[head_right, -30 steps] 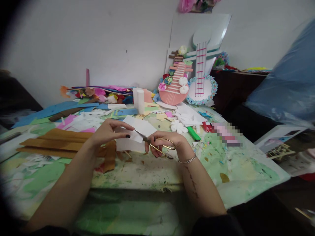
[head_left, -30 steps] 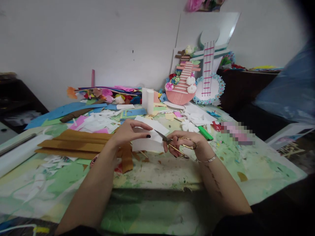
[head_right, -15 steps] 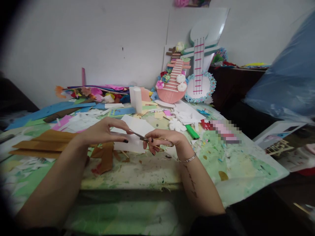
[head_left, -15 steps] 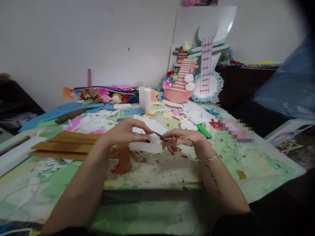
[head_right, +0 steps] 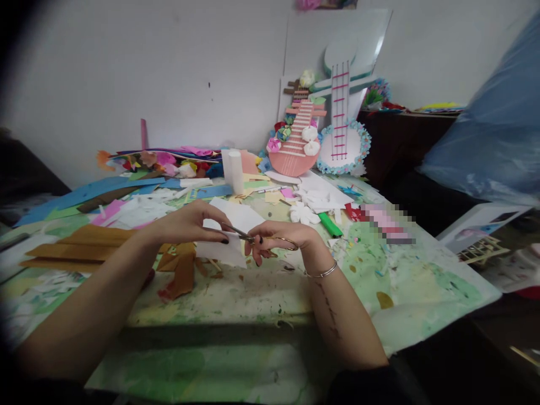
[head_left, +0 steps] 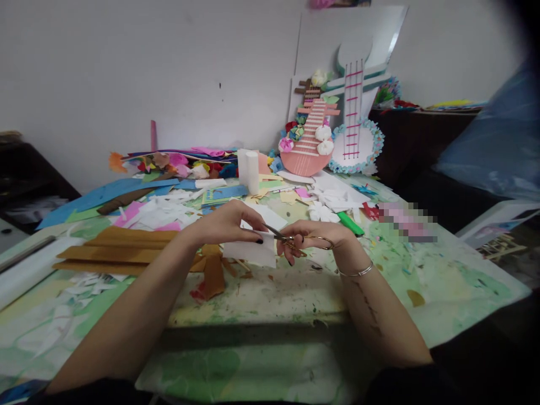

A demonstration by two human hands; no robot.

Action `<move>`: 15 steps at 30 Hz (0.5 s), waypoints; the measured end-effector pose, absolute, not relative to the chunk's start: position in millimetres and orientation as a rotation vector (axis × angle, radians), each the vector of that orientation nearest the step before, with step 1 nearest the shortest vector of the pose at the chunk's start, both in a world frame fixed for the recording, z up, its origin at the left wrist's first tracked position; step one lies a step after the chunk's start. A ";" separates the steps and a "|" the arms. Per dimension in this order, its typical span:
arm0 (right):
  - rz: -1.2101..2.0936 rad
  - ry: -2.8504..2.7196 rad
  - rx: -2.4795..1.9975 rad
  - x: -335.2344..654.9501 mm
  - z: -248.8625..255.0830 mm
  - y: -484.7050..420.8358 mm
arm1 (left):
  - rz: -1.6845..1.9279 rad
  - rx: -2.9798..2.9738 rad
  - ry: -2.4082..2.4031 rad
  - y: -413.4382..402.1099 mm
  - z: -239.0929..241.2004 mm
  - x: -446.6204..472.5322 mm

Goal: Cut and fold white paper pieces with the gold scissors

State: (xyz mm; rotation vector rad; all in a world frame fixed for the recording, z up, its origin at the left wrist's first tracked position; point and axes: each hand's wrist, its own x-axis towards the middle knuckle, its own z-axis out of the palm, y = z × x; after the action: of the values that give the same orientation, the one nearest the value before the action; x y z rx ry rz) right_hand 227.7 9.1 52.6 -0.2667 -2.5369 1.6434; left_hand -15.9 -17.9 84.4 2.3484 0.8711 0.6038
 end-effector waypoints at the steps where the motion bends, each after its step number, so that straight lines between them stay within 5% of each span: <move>1: 1.628 -2.546 -0.250 228.3 52.7 9.4 | 0.617 2.357 0.876 -17.6 83.9 -15.0; 15: 1.634 -2.542 -0.225 229.8 51.8 10.9 | 0.534 2.429 0.931 -17.3 86.6 -9.4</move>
State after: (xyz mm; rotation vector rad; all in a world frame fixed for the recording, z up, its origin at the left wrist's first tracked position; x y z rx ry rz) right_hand 229.8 10.9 51.8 -0.2255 -2.5419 1.6335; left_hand -9.4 -17.3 86.6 2.4289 0.9314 0.5340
